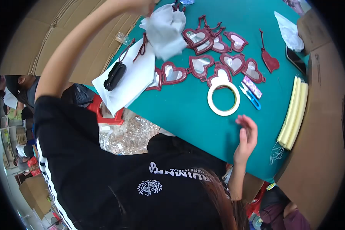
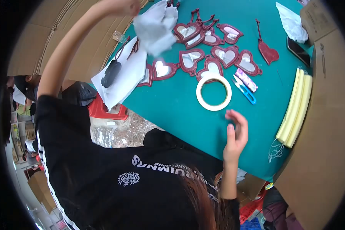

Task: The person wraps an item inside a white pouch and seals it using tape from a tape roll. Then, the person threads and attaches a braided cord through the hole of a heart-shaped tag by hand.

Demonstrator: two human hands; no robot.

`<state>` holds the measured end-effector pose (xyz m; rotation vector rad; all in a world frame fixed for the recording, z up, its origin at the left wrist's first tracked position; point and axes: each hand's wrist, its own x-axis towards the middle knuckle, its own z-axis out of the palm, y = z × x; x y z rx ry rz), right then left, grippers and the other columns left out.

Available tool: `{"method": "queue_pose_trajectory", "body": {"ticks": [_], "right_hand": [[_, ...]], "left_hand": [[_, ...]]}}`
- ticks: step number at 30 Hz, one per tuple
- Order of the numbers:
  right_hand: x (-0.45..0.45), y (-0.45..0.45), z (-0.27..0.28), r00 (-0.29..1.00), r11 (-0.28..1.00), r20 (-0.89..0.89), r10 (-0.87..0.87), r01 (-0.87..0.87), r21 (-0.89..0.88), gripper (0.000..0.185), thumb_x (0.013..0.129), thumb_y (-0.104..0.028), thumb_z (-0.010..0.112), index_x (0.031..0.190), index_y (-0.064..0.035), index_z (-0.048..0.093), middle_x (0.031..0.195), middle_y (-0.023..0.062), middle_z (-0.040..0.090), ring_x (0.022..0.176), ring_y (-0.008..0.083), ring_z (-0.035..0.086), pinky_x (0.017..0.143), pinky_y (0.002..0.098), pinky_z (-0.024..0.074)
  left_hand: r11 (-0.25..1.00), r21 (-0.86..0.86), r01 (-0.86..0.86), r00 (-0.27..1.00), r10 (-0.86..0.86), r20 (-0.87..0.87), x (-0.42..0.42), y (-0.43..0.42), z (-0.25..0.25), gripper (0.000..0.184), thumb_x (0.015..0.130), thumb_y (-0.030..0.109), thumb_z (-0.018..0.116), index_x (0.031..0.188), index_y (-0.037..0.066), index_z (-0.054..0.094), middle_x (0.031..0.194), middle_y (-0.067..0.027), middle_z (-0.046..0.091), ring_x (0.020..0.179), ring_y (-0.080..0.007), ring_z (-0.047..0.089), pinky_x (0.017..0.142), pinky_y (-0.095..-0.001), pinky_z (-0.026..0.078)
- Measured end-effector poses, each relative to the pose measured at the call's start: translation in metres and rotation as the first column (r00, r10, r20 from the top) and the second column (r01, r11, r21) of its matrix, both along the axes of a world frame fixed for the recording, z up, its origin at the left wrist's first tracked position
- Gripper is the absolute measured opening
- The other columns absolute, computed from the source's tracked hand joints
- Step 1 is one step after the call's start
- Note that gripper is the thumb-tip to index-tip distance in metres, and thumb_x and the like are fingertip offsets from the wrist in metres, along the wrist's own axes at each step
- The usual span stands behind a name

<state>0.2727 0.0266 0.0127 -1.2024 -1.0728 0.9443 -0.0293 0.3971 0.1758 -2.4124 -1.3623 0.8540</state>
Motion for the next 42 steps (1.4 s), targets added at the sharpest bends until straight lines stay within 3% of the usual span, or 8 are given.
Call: {"method": "queue_pose_trajectory", "body": {"ticks": [11, 13, 15, 19, 31, 35, 39, 42], "right_hand": [[-0.004, -0.012, -0.014, 0.983, 0.981, 0.081, -0.163, 0.171, -0.092, 0.031, 0.090, -0.009, 0.051, 0.116, 0.0060, 0.051, 0.110, 0.0156, 0.057, 0.096, 0.0197, 0.057, 0.091, 0.0322, 0.0421], [-0.002, -0.012, -0.015, 0.982, 0.978, 0.069, -0.177, 0.183, -0.095, 0.026, 0.088, -0.005, 0.050, 0.112, 0.0056, 0.054, 0.110, 0.0159, 0.056, 0.094, 0.0200, 0.057, 0.087, 0.0316, 0.0438], [-0.002, -0.012, -0.015, 0.982, 0.978, 0.061, -0.179, 0.184, -0.097, 0.024, 0.087, -0.003, 0.050, 0.109, 0.0053, 0.055, 0.110, 0.0161, 0.056, 0.093, 0.0202, 0.057, 0.085, 0.0313, 0.0447], [-0.003, -0.006, -0.013, 0.980, 0.980, 0.088, -0.179, 0.186, -0.077, 0.022, 0.087, -0.002, 0.050, 0.108, 0.0050, 0.056, 0.108, 0.0153, 0.056, 0.091, 0.0194, 0.057, 0.085, 0.0304, 0.0448], [-0.033, 0.012, -0.002, 0.926, 0.959, 0.252, -0.281, 0.258, 0.122, 0.023, 0.087, -0.001, 0.054, 0.109, 0.0030, 0.056, 0.109, 0.0111, 0.058, 0.100, 0.0165, 0.054, 0.091, 0.0309, 0.0419], [-0.070, 0.024, 0.039, 0.734, 0.950, 0.669, -0.117, -0.114, 0.291, 0.039, 0.076, 0.003, 0.062, 0.114, 0.0007, 0.054, 0.115, 0.0137, 0.056, 0.105, 0.0248, 0.054, 0.097, 0.0356, 0.0403], [-0.107, 0.030, 0.045, 0.785, 0.929, 0.619, -0.001, -0.228, 0.291, 0.041, 0.075, 0.001, 0.066, 0.114, 0.0015, 0.056, 0.110, 0.0138, 0.058, 0.103, 0.0269, 0.055, 0.090, 0.0347, 0.0440], [-0.109, 0.029, 0.036, 0.884, 0.930, 0.450, 0.125, -0.263, 0.258, 0.038, 0.077, 0.000, 0.066, 0.114, 0.0022, 0.057, 0.104, 0.0124, 0.060, 0.100, 0.0234, 0.056, 0.086, 0.0320, 0.0457]], "left_hand": [[0.705, 0.645, 0.295, 0.681, -0.629, 0.375, 0.043, 0.068, -0.057, 0.036, 0.070, 0.018, 0.062, 0.106, 0.014, 0.067, 0.116, -0.0022, 0.061, 0.110, -0.0258, 0.051, 0.085, -0.0483, 0.044], [0.959, 0.282, -0.014, 0.670, -0.200, 0.714, 0.013, 0.045, -0.052, 0.042, 0.071, 0.023, 0.065, 0.112, 0.014, 0.064, 0.129, -0.0032, 0.053, 0.122, -0.0246, 0.045, 0.088, -0.0564, 0.040], [0.863, 0.493, -0.111, 0.644, -0.315, 0.697, -0.019, 0.003, -0.073, 0.025, 0.082, 0.029, 0.060, 0.089, 0.006, 0.067, 0.087, -0.0135, 0.067, 0.081, -0.0298, 0.064, 0.069, -0.0415, 0.051], [0.909, -0.037, -0.416, 0.714, 0.351, 0.606, -0.059, -0.086, -0.099, 0.032, 0.083, 0.031, 0.059, 0.091, 0.001, 0.064, 0.078, -0.0146, 0.064, 0.074, -0.0291, 0.062, 0.068, -0.0402, 0.048], [0.845, 0.296, -0.445, 0.406, -0.104, 0.908, -0.075, -0.149, -0.133, 0.020, 0.085, 0.017, 0.057, 0.093, 0.002, 0.067, 0.085, -0.0172, 0.066, 0.073, -0.0319, 0.064, 0.067, -0.0390, 0.050], [0.965, -0.053, -0.256, 0.179, 0.102, 0.979, -0.018, -0.226, -0.083, 0.015, 0.085, 0.011, 0.057, 0.089, 0.001, 0.067, 0.078, -0.0127, 0.066, 0.065, -0.0208, 0.064, 0.059, -0.0306, 0.050], [0.862, -0.507, 0.000, 0.014, 0.507, 0.862, 0.028, -0.291, -0.089, 0.016, 0.086, 0.010, 0.061, 0.100, 0.004, 0.066, 0.079, -0.0040, 0.065, 0.069, -0.0075, 0.059, 0.061, -0.0227, 0.046], [0.663, -0.673, 0.327, -0.468, 0.732, 0.494, 0.041, -0.308, -0.119, 0.021, 0.087, 0.010, 0.057, 0.106, 0.003, 0.060, 0.090, -0.0095, 0.065, 0.078, -0.0116, 0.062, 0.069, -0.0251, 0.049]]}}
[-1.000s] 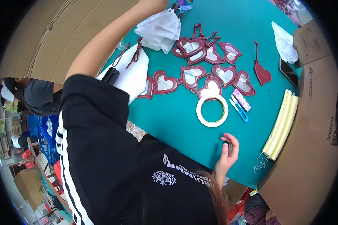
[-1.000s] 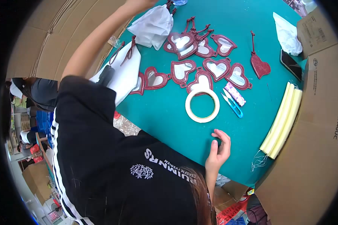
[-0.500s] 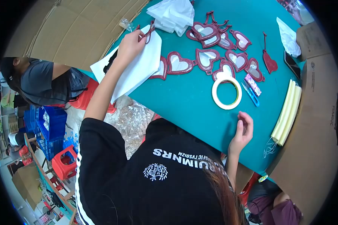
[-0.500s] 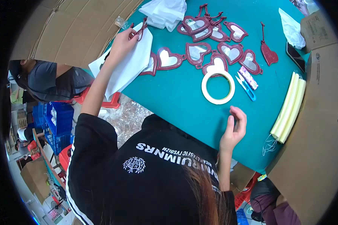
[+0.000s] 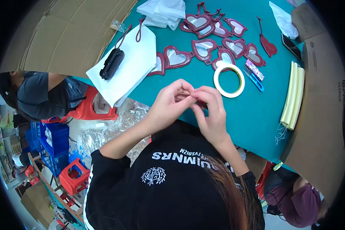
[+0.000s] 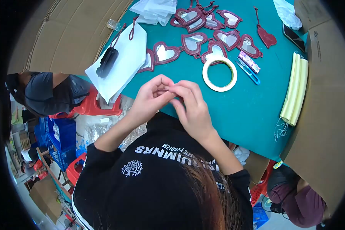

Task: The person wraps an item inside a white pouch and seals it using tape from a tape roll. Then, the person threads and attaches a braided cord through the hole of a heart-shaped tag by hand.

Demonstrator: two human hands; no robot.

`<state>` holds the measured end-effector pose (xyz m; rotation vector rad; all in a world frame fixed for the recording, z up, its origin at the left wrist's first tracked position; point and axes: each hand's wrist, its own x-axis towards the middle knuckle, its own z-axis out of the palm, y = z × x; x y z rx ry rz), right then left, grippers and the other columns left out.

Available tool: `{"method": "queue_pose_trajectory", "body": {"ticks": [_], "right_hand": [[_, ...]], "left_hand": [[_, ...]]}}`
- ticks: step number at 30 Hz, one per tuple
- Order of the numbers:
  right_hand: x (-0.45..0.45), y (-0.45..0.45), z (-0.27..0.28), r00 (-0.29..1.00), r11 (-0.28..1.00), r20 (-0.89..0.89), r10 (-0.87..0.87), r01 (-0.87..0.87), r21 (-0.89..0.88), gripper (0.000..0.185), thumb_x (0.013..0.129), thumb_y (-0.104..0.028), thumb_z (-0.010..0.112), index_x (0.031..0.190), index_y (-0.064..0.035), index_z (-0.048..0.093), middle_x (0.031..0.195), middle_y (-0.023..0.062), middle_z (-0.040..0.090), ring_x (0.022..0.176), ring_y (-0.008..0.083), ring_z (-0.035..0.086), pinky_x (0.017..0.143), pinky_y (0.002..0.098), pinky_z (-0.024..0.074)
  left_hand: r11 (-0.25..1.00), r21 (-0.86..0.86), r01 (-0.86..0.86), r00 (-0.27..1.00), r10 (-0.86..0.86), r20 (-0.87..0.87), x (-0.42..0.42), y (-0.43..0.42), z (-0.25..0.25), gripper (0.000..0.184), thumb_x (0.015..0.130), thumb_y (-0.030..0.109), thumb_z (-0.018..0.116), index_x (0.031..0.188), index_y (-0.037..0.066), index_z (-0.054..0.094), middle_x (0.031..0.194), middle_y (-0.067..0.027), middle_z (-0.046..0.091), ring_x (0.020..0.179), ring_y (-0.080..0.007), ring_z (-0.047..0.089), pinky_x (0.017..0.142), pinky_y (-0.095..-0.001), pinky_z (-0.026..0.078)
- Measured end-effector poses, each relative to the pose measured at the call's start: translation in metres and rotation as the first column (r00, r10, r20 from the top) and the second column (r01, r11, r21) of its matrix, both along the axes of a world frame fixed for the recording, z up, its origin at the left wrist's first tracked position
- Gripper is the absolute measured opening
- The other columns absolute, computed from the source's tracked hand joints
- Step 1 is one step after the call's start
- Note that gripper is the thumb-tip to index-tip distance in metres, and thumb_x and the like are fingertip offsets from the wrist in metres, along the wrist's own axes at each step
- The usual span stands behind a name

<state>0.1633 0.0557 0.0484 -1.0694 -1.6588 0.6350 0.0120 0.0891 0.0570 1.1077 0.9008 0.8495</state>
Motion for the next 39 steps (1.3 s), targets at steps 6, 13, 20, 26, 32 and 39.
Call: {"method": "queue_pose_trajectory", "body": {"ticks": [6, 13, 20, 26, 32, 39], "right_hand": [[0.037, -0.002, -0.003, 0.966, 0.913, -0.184, -0.180, 0.095, -0.397, 0.024, 0.086, 0.001, 0.060, 0.109, 0.0035, 0.060, 0.094, 0.0084, 0.061, 0.089, 0.0136, 0.058, 0.076, 0.0228, 0.0452], [0.053, -0.010, -0.009, 0.895, 0.899, -0.327, -0.303, 0.154, -0.410, 0.013, 0.088, 0.001, 0.058, 0.099, 0.0040, 0.064, 0.094, 0.0076, 0.061, 0.083, 0.0107, 0.059, 0.072, 0.0196, 0.0444], [0.038, 0.002, -0.013, 0.942, 0.923, -0.240, -0.235, 0.139, -0.359, 0.010, 0.088, -0.001, 0.060, 0.096, 0.0028, 0.064, 0.090, 0.0071, 0.061, 0.075, 0.0095, 0.058, 0.064, 0.0208, 0.0447], [0.025, 0.007, -0.012, 0.973, 0.943, -0.160, -0.165, 0.108, -0.314, 0.009, 0.085, -0.003, 0.063, 0.093, 0.0008, 0.062, 0.083, 0.0074, 0.062, 0.072, 0.0102, 0.058, 0.062, 0.0221, 0.0454], [0.022, 0.008, -0.020, 0.991, 0.972, -0.046, -0.122, 0.110, -0.206, 0.008, 0.084, -0.004, 0.064, 0.089, 0.0003, 0.060, 0.079, 0.0054, 0.060, 0.068, 0.0092, 0.056, 0.060, 0.0226, 0.0440], [0.029, 0.010, -0.008, 0.974, 0.767, -0.206, -0.090, -0.065, -0.639, 0.009, 0.084, -0.004, 0.064, 0.090, -0.0005, 0.059, 0.082, 0.0075, 0.061, 0.071, 0.0152, 0.059, 0.062, 0.0264, 0.0464]], "left_hand": [[0.791, 0.597, 0.132, 0.806, 0.265, -0.529, -0.003, 0.074, -0.017, 0.027, 0.083, 0.010, 0.061, 0.109, 0.004, 0.057, 0.105, -0.0105, 0.059, 0.095, -0.0203, 0.058, 0.080, -0.0318, 0.046], [0.560, 0.721, 0.409, 0.627, 0.402, -0.667, 0.004, 0.084, -0.041, 0.033, 0.075, 0.006, 0.063, 0.107, 0.004, 0.056, 0.108, -0.0121, 0.053, 0.105, -0.0293, 0.050, 0.086, -0.0402, 0.044], [0.933, 0.358, -0.036, 0.999, 0.045, -0.016, 0.024, 0.013, -0.039, 0.038, 0.071, -0.005, 0.062, 0.107, 0.001, 0.052, 0.112, -0.0125, 0.048, 0.110, -0.0249, 0.050, 0.095, -0.0389, 0.042], [0.938, 0.297, -0.180, 0.977, 0.136, 0.164, 0.026, -0.007, -0.054, 0.034, 0.073, -0.008, 0.059, 0.105, -0.001, 0.052, 0.117, -0.0116, 0.044, 0.116, -0.0238, 0.048, 0.099, -0.0349, 0.041], [0.896, 0.427, -0.123, 0.991, 0.131, 0.010, 0.022, -0.004, -0.046, 0.028, 0.074, -0.007, 0.060, 0.101, 0.000, 0.053, 0.111, -0.0110, 0.048, 0.113, -0.0237, 0.052, 0.096, -0.0345, 0.044], [0.844, 0.533, -0.050, 0.967, 0.175, -0.186, 0.030, -0.001, -0.056, 0.014, 0.080, -0.004, 0.061, 0.092, 0.000, 0.055, 0.098, -0.0095, 0.057, 0.097, -0.0200, 0.059, 0.084, -0.0325, 0.050]]}}
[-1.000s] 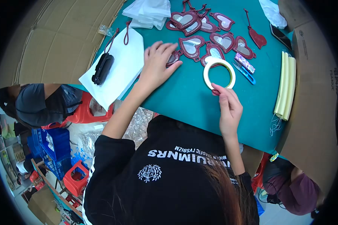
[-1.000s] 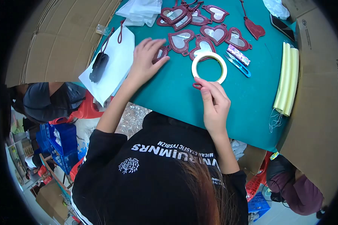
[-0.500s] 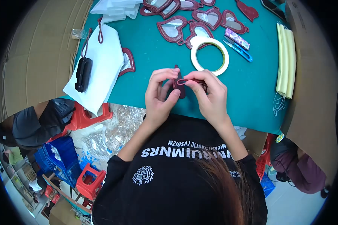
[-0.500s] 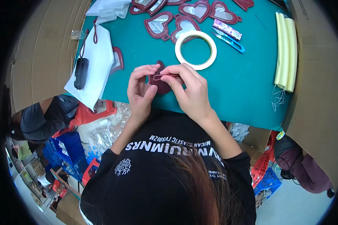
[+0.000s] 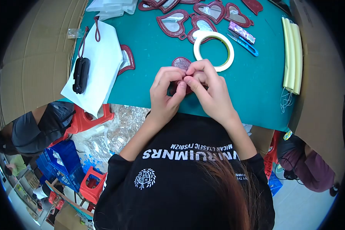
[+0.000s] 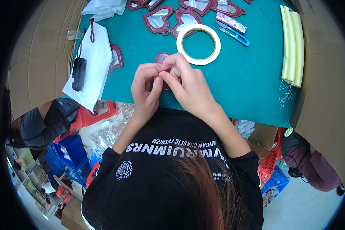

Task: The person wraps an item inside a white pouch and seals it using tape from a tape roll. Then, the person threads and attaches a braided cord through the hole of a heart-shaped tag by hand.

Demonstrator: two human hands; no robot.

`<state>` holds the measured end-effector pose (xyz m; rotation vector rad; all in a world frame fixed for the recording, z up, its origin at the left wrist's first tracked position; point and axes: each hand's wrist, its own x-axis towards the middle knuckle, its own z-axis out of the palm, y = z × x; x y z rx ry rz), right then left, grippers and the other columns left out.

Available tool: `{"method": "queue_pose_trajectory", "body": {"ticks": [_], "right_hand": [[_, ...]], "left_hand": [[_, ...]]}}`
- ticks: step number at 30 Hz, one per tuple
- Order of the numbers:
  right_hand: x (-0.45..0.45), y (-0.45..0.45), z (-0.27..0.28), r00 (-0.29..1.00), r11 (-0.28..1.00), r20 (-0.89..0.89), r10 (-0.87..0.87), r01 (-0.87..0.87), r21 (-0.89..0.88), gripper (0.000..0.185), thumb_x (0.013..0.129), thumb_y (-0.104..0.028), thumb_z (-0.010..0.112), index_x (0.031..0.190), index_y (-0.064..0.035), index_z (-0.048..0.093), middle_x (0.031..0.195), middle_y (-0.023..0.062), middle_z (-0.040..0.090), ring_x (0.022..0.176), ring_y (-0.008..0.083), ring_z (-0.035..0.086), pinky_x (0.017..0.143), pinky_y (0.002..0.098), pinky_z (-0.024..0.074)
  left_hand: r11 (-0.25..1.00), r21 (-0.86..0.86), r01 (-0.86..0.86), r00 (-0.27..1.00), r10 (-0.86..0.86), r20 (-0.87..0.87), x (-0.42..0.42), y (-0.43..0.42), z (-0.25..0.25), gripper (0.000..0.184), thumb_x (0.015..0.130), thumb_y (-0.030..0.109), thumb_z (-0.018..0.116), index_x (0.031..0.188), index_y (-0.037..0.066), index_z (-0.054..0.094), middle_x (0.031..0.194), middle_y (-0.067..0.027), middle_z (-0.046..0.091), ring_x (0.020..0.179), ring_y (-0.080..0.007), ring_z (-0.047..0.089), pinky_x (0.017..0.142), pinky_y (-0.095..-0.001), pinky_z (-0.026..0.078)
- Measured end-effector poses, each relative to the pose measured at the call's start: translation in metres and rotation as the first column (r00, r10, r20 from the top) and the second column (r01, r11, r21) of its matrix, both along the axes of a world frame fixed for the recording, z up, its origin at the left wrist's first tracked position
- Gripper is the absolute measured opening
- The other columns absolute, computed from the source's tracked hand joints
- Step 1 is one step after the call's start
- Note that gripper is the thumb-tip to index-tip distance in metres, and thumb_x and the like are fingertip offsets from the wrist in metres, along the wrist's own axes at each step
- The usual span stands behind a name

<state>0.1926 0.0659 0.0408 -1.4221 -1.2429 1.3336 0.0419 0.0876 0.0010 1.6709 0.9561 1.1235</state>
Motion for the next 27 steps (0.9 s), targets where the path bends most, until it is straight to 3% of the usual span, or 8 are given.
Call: {"method": "queue_pose_trajectory", "body": {"ticks": [1, 5, 8, 13, 17, 20, 24, 27], "right_hand": [[0.002, 0.001, 0.003, 1.000, 1.000, 0.001, -0.002, 0.002, 0.000, 0.009, 0.084, -0.004, 0.064, 0.090, -0.0005, 0.059, 0.082, 0.0075, 0.061, 0.071, 0.0152, 0.059, 0.062, 0.0264, 0.0464], [0.013, 0.004, 0.007, 0.993, 0.983, 0.025, 0.112, -0.114, 0.144, 0.008, 0.083, -0.003, 0.064, 0.090, -0.0011, 0.060, 0.083, 0.0080, 0.063, 0.073, 0.0165, 0.061, 0.062, 0.0263, 0.0469], [0.021, 0.007, -0.005, 0.949, 0.865, 0.310, 0.056, -0.201, 0.459, 0.009, 0.083, -0.002, 0.064, 0.091, -0.0022, 0.061, 0.085, 0.0061, 0.064, 0.075, 0.0136, 0.061, 0.061, 0.0245, 0.0467], [0.029, 0.008, -0.002, 0.939, 0.867, 0.319, 0.132, -0.265, 0.423, 0.009, 0.082, 0.000, 0.064, 0.091, -0.0024, 0.062, 0.087, 0.0056, 0.064, 0.078, 0.0111, 0.061, 0.061, 0.0232, 0.0472], [0.021, 0.000, -0.012, 0.978, 0.921, 0.139, 0.153, -0.192, 0.338, 0.012, 0.083, -0.001, 0.063, 0.095, -0.0006, 0.060, 0.090, 0.0057, 0.063, 0.080, 0.0105, 0.061, 0.062, 0.0225, 0.0471], [0.008, -0.006, -0.020, 0.993, 0.970, -0.098, 0.072, -0.046, 0.240, 0.015, 0.085, -0.003, 0.063, 0.099, -0.0007, 0.058, 0.090, 0.0029, 0.061, 0.073, 0.0063, 0.055, 0.060, 0.0196, 0.0420], [0.003, -0.015, -0.025, 0.948, 0.994, -0.311, 0.063, -0.031, 0.106, 0.017, 0.089, -0.009, 0.061, 0.103, -0.0017, 0.055, 0.090, -0.0004, 0.056, 0.068, 0.0033, 0.045, 0.059, 0.0170, 0.0350], [-0.005, -0.009, -0.027, 0.929, 0.992, -0.370, 0.006, 0.041, 0.119, 0.016, 0.090, -0.012, 0.060, 0.102, -0.0022, 0.055, 0.090, -0.0012, 0.055, 0.067, 0.0031, 0.040, 0.058, 0.0164, 0.0313]], "left_hand": [[1.000, 0.000, 0.002, 1.000, -0.002, 0.001, 0.001, 0.000, 0.002, 0.014, 0.080, -0.004, 0.061, 0.092, 0.000, 0.055, 0.098, -0.0095, 0.057, 0.097, -0.0200, 0.059, 0.084, -0.0325, 0.050], [0.945, -0.321, 0.056, 0.997, -0.034, 0.074, -0.001, 0.004, 0.015, 0.012, 0.083, 0.000, 0.062, 0.093, 0.000, 0.056, 0.101, -0.0088, 0.057, 0.094, -0.0175, 0.058, 0.083, -0.0302, 0.050], [0.751, -0.596, 0.283, 0.956, -0.172, 0.237, -0.011, 0.019, 0.019, 0.017, 0.084, 0.002, 0.064, 0.098, 0.000, 0.055, 0.102, -0.0062, 0.055, 0.099, -0.0149, 0.056, 0.085, -0.0295, 0.049], [0.726, -0.582, 0.368, 0.929, -0.253, 0.271, -0.018, 0.028, 0.030, 0.035, 0.078, -0.002, 0.067, 0.110, 0.001, 0.053, 0.116, -0.0079, 0.054, 0.113, -0.0168, 0.051, 0.095, -0.0316, 0.045], [0.722, -0.498, 0.480, 0.876, -0.428, 0.223, -0.019, 0.033, 0.047, 0.051, 0.074, -0.006, 0.059, 0.124, -0.001, 0.047, 0.136, -0.0158, 0.044, 0.128, -0.0211, 0.041, 0.106, -0.0328, 0.035], [0.741, -0.420, 0.524, 0.835, -0.350, 0.424, -0.015, 0.032, 0.049, 0.064, 0.070, -0.005, 0.057, 0.132, -0.001, 0.042, 0.147, -0.0186, 0.031, 0.136, -0.0252, 0.031, 0.111, -0.0376, 0.027], [0.705, -0.402, 0.584, 0.725, -0.230, 0.649, -0.007, 0.031, 0.031, 0.059, 0.077, -0.006, 0.054, 0.134, 0.001, 0.040, 0.147, -0.0133, 0.031, 0.138, -0.0251, 0.026, 0.109, -0.0355, 0.029], [0.673, -0.517, 0.529, 0.760, -0.104, 0.642, -0.002, 0.016, 0.025, 0.058, 0.081, -0.003, 0.052, 0.137, -0.001, 0.037, 0.149, -0.0143, 0.027, 0.141, -0.0260, 0.016, 0.112, -0.0368, 0.021]]}}
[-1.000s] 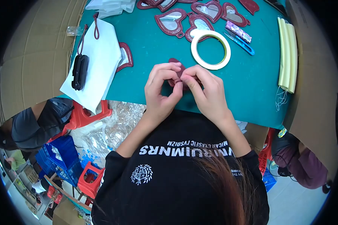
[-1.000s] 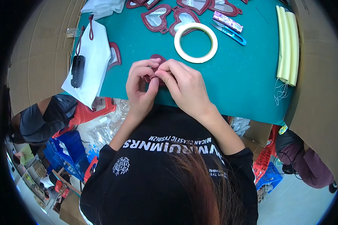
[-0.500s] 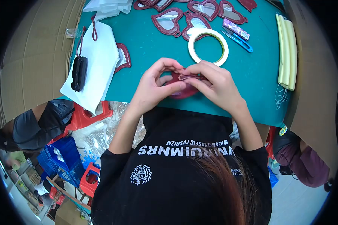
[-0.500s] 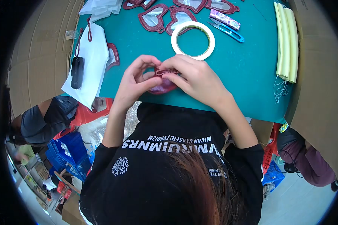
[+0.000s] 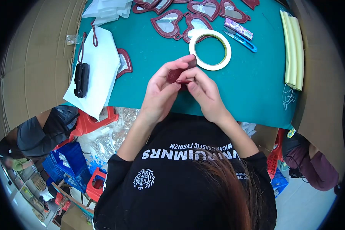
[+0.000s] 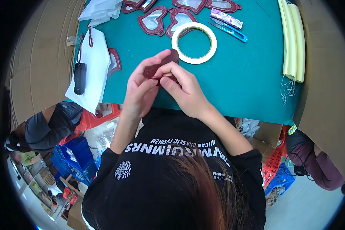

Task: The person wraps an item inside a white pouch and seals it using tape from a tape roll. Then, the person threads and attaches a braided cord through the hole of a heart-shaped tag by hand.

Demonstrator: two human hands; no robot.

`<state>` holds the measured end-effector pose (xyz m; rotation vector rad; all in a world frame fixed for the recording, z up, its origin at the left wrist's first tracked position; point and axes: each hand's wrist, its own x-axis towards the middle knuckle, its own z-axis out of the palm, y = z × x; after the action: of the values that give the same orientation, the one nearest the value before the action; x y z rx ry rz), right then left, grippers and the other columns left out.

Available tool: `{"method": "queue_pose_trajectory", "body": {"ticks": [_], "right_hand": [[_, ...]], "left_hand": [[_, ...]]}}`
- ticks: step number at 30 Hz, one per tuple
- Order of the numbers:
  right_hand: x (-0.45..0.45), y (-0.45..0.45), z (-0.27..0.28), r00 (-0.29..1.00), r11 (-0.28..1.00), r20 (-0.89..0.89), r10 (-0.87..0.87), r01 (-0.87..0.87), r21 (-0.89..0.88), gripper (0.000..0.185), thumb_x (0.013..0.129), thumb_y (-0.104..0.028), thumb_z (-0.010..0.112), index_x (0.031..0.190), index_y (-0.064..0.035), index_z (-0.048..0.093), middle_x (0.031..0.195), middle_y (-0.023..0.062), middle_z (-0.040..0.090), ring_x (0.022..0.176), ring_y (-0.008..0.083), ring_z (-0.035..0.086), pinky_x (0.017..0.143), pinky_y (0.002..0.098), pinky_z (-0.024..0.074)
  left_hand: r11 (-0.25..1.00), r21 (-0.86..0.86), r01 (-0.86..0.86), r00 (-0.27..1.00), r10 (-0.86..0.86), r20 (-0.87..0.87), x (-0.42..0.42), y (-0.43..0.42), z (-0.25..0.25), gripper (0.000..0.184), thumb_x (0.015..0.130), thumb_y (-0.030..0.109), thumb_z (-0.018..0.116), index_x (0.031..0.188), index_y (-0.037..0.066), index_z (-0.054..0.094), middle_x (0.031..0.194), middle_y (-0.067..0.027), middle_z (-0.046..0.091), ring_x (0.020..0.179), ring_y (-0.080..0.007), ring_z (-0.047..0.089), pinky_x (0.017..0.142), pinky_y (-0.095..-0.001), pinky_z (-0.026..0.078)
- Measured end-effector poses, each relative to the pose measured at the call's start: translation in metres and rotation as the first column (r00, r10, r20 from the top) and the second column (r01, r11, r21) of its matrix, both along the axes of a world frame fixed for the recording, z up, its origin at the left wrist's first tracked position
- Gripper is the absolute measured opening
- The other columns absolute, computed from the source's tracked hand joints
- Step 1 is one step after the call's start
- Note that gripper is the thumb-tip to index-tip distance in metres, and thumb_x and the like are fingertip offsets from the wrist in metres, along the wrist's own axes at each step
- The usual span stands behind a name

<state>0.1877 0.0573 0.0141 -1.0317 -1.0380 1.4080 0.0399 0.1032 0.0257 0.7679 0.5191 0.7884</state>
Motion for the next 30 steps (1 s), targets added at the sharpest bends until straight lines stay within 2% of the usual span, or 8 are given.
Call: {"method": "queue_pose_trajectory", "body": {"ticks": [2, 6, 10, 14, 17, 21, 25, 30], "right_hand": [[0.001, 0.003, -0.002, 0.999, 0.999, -0.030, -0.033, 0.034, 0.004, 0.016, 0.091, -0.013, 0.059, 0.102, -0.0025, 0.055, 0.089, -0.0015, 0.054, 0.066, 0.0030, 0.038, 0.058, 0.0161, 0.0295], [0.004, 0.008, -0.007, 0.967, 0.998, -0.250, -0.046, 0.031, -0.063, 0.017, 0.092, -0.015, 0.059, 0.102, -0.0018, 0.055, 0.092, 0.0004, 0.056, 0.073, 0.0040, 0.046, 0.063, 0.0167, 0.0362], [0.001, 0.009, -0.006, 0.943, 0.995, -0.317, -0.099, 0.084, -0.061, 0.016, 0.091, -0.012, 0.060, 0.102, -0.0014, 0.056, 0.094, 0.0026, 0.058, 0.081, 0.0066, 0.054, 0.071, 0.0184, 0.0427], [-0.001, 0.006, -0.004, 0.990, 0.992, -0.067, -0.127, 0.128, 0.015, 0.016, 0.089, -0.008, 0.062, 0.102, -0.0001, 0.057, 0.098, 0.0052, 0.061, 0.085, 0.0099, 0.059, 0.074, 0.0211, 0.0470], [-0.003, 0.007, -0.005, 0.955, 0.957, 0.157, -0.250, 0.219, 0.192, 0.014, 0.085, -0.004, 0.066, 0.097, 0.0001, 0.061, 0.093, 0.0062, 0.062, 0.078, 0.0105, 0.060, 0.068, 0.0217, 0.0483], [0.002, 0.009, 0.003, 0.883, 0.907, 0.324, -0.340, 0.218, 0.360, 0.012, 0.081, -0.003, 0.068, 0.092, -0.0007, 0.065, 0.085, 0.0066, 0.063, 0.072, 0.0117, 0.061, 0.063, 0.0218, 0.0486], [0.005, 0.009, 0.009, 0.823, 0.874, 0.410, -0.393, 0.196, 0.445, 0.013, 0.077, -0.001, 0.070, 0.090, -0.0022, 0.066, 0.079, 0.0068, 0.063, 0.070, 0.0124, 0.061, 0.060, 0.0215, 0.0477], [0.010, 0.007, 0.031, 0.739, 0.884, 0.561, -0.372, 0.098, 0.456, 0.013, 0.077, -0.001, 0.069, 0.088, -0.0021, 0.065, 0.078, 0.0068, 0.061, 0.065, 0.0149, 0.060, 0.056, 0.0238, 0.0468]], "left_hand": [[0.997, -0.069, -0.026, 0.999, 0.025, -0.020, 0.002, -0.005, 0.000, 0.058, 0.083, -0.002, 0.051, 0.138, -0.002, 0.035, 0.150, -0.0148, 0.025, 0.143, -0.0265, 0.011, 0.113, -0.0374, 0.017], [0.999, 0.033, -0.005, 0.999, 0.004, 0.041, 0.000, -0.006, 0.001, 0.052, 0.087, -0.001, 0.048, 0.138, -0.004, 0.035, 0.149, -0.0182, 0.026, 0.142, -0.0267, 0.015, 0.113, -0.0380, 0.019], [0.994, 0.106, -0.035, 0.998, 0.040, -0.051, -0.001, -0.003, 0.000, 0.048, 0.092, 0.003, 0.045, 0.137, -0.006, 0.035, 0.148, -0.0210, 0.028, 0.138, -0.0265, 0.028, 0.109, -0.0368, 0.029], [0.981, 0.143, -0.134, 0.967, 0.161, -0.197, 0.001, -0.007, -0.003, 0.045, 0.091, 0.002, 0.051, 0.134, -0.004, 0.041, 0.140, -0.0197, 0.040, 0.127, -0.0248, 0.044, 0.103, -0.0337, 0.038], [0.890, 0.337, -0.307, 0.868, 0.407, -0.285, 0.000, -0.011, -0.009, 0.036, 0.087, -0.002, 0.057, 0.123, -0.003, 0.053, 0.125, -0.0168, 0.052, 0.115, -0.0219, 0.052, 0.097, -0.0306, 0.043], [0.874, 0.368, -0.317, 0.849, 0.434, -0.300, -0.002, -0.013, -0.012, 0.026, 0.082, -0.007, 0.062, 0.108, -0.004, 0.061, 0.112, -0.0139, 0.057, 0.105, -0.0185, 0.056, 0.089, -0.0273, 0.047], [0.879, 0.368, -0.302, 0.853, 0.422, -0.307, -0.002, -0.014, -0.005, 0.018, 0.083, -0.006, 0.062, 0.100, -0.005, 0.065, 0.110, -0.0141, 0.059, 0.103, -0.0183, 0.057, 0.086, -0.0264, 0.049], [0.816, 0.501, -0.290, 0.812, 0.487, -0.323, -0.003, -0.015, -0.007, 0.017, 0.081, -0.007, 0.064, 0.098, -0.004, 0.067, 0.107, -0.0142, 0.061, 0.098, -0.0184, 0.060, 0.084, -0.0264, 0.049]]}}
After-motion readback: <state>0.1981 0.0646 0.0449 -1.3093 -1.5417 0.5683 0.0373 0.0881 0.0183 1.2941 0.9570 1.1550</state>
